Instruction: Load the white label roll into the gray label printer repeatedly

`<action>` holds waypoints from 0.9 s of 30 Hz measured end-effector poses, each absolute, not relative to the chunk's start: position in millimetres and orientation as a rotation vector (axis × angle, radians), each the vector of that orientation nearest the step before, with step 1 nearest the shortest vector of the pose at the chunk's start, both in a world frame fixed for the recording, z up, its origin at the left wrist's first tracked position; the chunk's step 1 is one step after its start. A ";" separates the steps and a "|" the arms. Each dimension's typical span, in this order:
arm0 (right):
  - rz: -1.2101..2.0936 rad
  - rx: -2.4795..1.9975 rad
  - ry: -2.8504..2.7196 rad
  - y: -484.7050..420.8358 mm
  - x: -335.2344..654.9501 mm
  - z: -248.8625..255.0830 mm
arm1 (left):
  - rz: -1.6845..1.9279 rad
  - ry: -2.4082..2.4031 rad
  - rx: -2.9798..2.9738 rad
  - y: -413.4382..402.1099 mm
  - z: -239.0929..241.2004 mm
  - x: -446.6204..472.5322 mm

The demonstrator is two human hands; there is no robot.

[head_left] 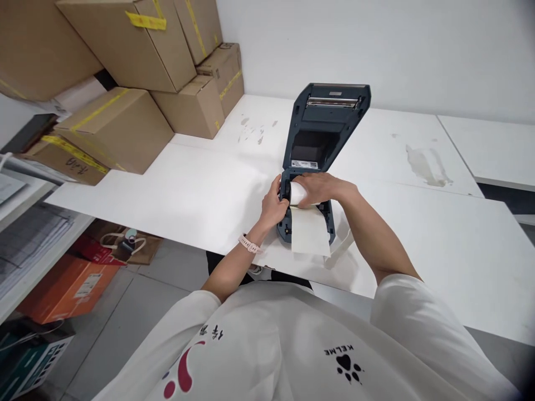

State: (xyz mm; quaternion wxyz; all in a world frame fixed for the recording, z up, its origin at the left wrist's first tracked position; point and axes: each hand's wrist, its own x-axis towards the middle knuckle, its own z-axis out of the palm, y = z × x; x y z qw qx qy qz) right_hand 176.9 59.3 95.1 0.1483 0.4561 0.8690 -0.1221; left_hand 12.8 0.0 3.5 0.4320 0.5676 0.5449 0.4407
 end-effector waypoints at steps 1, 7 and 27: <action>-0.358 1.319 2.510 58.4 178.4 90.9 | 1.098 1.360 1.419 0.0 3.8 12.7; -0.261 1.435 2.919 -2.6 204.4 81.3 | 1.131 1.324 1.393 -0.5 0.9 12.0; 0.085 1.753 2.999 -98.6 175.3 12.8 | 1.219 1.104 1.183 1.2 5.0 17.3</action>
